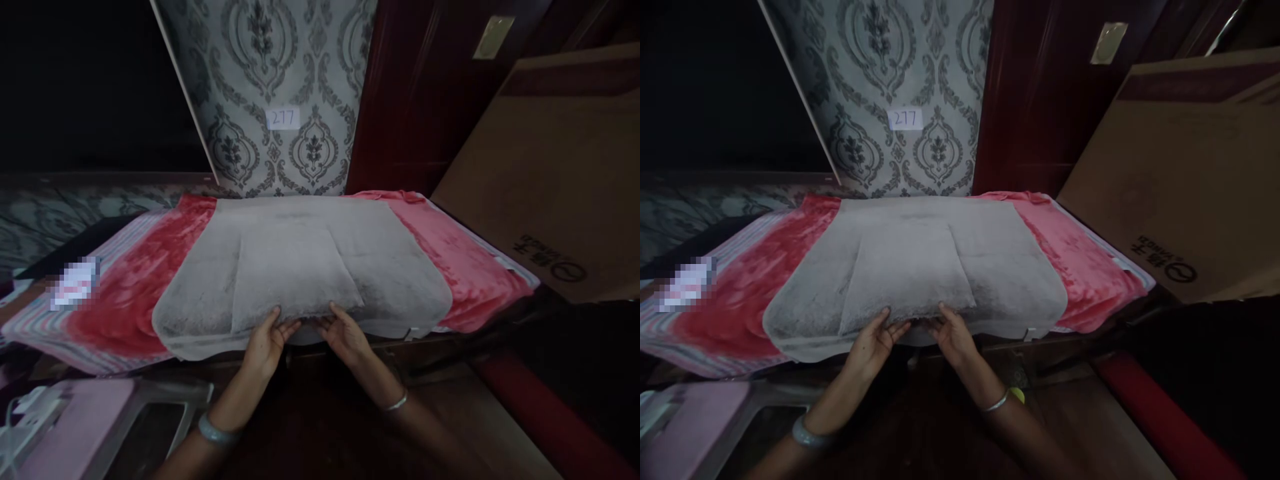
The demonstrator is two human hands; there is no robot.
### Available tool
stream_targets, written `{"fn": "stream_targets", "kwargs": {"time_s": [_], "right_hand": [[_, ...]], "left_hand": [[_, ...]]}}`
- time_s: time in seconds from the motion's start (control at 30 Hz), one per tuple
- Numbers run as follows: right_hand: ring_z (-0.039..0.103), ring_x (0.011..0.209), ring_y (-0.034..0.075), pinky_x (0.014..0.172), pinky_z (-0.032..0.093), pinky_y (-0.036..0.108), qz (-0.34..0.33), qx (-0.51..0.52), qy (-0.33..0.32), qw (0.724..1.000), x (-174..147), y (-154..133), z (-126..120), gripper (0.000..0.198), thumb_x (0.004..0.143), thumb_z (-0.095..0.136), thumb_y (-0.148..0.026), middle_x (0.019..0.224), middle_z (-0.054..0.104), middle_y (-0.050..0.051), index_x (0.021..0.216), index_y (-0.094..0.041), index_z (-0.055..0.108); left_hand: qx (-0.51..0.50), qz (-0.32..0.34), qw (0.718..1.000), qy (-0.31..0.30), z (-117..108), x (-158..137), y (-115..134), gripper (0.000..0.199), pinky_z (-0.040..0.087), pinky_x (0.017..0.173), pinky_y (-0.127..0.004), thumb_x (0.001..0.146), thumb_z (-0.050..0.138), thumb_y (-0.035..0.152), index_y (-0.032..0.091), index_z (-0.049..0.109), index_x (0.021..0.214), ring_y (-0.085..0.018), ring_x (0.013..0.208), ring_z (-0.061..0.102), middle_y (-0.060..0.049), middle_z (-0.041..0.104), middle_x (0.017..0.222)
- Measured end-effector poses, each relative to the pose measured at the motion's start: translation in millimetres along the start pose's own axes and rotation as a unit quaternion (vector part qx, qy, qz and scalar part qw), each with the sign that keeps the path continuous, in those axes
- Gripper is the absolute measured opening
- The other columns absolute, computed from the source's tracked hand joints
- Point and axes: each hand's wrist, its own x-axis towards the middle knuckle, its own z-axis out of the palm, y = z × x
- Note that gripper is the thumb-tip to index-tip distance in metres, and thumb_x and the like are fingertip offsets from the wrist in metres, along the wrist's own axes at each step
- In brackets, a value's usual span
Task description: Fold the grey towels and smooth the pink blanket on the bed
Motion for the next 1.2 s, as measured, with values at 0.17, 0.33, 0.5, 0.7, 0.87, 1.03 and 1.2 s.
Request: {"fn": "stream_targets", "kwargs": {"time_s": [0.17, 0.33, 0.5, 0.7, 0.87, 1.03, 1.2], "right_hand": [[0.069, 0.09, 0.022, 0.078, 0.057, 0.037, -0.066, -0.053, 0.058, 0.995, -2.6, 14.9, 16.3, 0.045, 0.055, 0.093, -0.038, 0.099, 0.076, 0.001, 0.087, -0.024, 0.065], [0.068, 0.08, 0.02, 0.065, 0.052, 0.031, -0.051, -0.045, 0.049, 0.996, -1.6, 13.8, 14.5, 0.049, 0.053, 0.093, -0.04, 0.093, 0.076, -0.001, 0.087, -0.024, 0.063], [0.067, 0.075, 0.019, 0.063, 0.052, 0.029, -0.041, -0.029, 0.069, 0.996, 5.2, 9.9, 3.1, 0.036, 0.06, 0.089, -0.034, 0.085, 0.076, -0.001, 0.087, -0.025, 0.066], [0.072, 0.087, 0.024, 0.079, 0.059, 0.041, -0.024, 0.008, 0.025, 0.999, 10.1, 9.0, 1.5, 0.034, 0.063, 0.087, -0.031, 0.097, 0.078, 0.002, 0.09, -0.025, 0.067], [0.074, 0.087, 0.025, 0.079, 0.06, 0.044, -0.015, -0.007, 0.033, 0.999, 16.7, 8.0, 6.4, 0.034, 0.068, 0.085, -0.035, 0.099, 0.079, 0.0, 0.096, -0.027, 0.069], [0.073, 0.077, 0.023, 0.072, 0.062, 0.04, -0.019, -0.022, 0.084, 0.996, 25.3, 4.0, 16.4, 0.033, 0.062, 0.087, -0.028, 0.086, 0.079, 0.0, 0.091, -0.025, 0.07], [0.074, 0.087, 0.026, 0.07, 0.062, 0.038, -0.074, -0.046, 0.049, 0.995, 19.5, -3.3, 27.5, 0.034, 0.06, 0.088, -0.026, 0.092, 0.079, 0.003, 0.091, -0.023, 0.073]], "left_hand": [[0.011, 0.029, 1.0, 0.004, -3.0, 1.8, -0.8, 0.034, 0.063, 0.073, -0.039, 0.073, 0.073, 0.012, 0.017, 0.066, 0.105, -0.025, 0.083, 0.074, -0.009, 0.077, 0.104], [-0.01, 0.022, 1.0, -0.013, -5.0, 3.3, -1.4, 0.04, 0.062, 0.088, -0.043, 0.076, 0.071, 0.011, 0.018, 0.065, 0.115, -0.024, 0.091, 0.074, -0.01, 0.077, 0.108], [-0.009, 0.016, 1.0, -0.015, -5.6, 5.2, -2.0, 0.042, 0.063, 0.086, -0.046, 0.078, 0.069, 0.012, 0.018, 0.063, 0.119, -0.025, 0.088, 0.074, -0.01, 0.075, 0.114], [0.001, 0.032, 0.999, -0.007, -10.4, 3.8, 1.5, 0.041, 0.063, 0.078, -0.041, 0.079, 0.067, 0.012, 0.021, 0.062, 0.118, -0.024, 0.09, 0.073, -0.009, 0.075, 0.115], [-0.023, 0.052, 0.998, 0.034, -21.3, 3.8, 14.6, 0.034, 0.063, 0.077, -0.039, 0.084, 0.062, 0.02, 0.024, 0.063, 0.118, -0.024, 0.096, 0.072, -0.007, 0.074, 0.115], [-0.068, 0.083, 0.992, 0.062, -28.7, 1.2, 36.5, 0.031, 0.062, 0.082, -0.039, 0.087, 0.057, 0.02, 0.025, 0.063, 0.117, -0.021, 0.096, 0.071, -0.005, 0.076, 0.109], [-0.006, 0.093, 0.993, 0.074, -51.7, 12.6, 58.0, 0.043, 0.062, 0.076, -0.036, 0.078, 0.06, 0.014, 0.026, 0.063, 0.119, -0.023, 0.093, 0.073, -0.004, 0.077, 0.099]]}}
